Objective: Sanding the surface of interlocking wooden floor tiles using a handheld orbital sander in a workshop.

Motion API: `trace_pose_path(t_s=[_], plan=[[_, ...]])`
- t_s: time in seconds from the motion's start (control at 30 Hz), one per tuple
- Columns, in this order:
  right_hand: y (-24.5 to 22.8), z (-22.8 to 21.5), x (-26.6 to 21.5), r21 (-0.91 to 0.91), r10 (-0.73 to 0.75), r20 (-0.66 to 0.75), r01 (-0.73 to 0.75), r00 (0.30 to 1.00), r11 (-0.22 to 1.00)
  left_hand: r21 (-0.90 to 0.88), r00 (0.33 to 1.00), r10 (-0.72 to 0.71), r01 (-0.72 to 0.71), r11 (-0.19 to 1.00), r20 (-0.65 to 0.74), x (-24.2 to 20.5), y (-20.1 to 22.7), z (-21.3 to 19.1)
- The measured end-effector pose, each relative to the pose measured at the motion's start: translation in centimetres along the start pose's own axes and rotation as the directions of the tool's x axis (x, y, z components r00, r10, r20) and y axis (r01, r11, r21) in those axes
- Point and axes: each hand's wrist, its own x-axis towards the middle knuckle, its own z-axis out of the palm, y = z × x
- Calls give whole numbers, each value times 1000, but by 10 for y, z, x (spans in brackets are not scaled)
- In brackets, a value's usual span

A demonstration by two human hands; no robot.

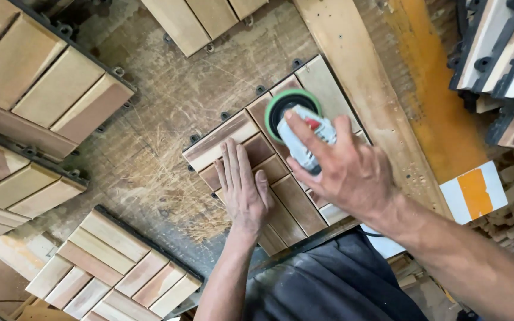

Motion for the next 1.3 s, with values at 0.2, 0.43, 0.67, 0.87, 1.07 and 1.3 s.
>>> trace_pose_path(t_s=[0.2, 0.43, 0.67, 0.87, 1.07, 1.3], plan=[[-7, 5, -71, -39, 0, -26, -1, 1000, 999, 266, 953, 159, -228, 937, 256, 30, -12, 2], [36, 9, -120, 20, 236, 52, -237, 970, 971, 124, 784, 455, -547, 828, 422, 102, 8, 5], [42, -6, -106, 24, 356, 28, -357, 934, 934, 80, 738, 555, -625, 776, 382, 120, 32, 28], [14, 16, -147, 26, 242, -15, -242, 970, 970, 76, 746, 532, -606, 792, 401, 95, 27, 15], [-7, 13, -152, 102, 255, 10, -255, 967, 962, 129, 831, 485, -531, 837, 274, 73, 12, 10], [20, -12, -106, 141, 470, 76, -476, 879, 868, 152, 906, 340, -384, 911, 250, 74, 10, 7]])
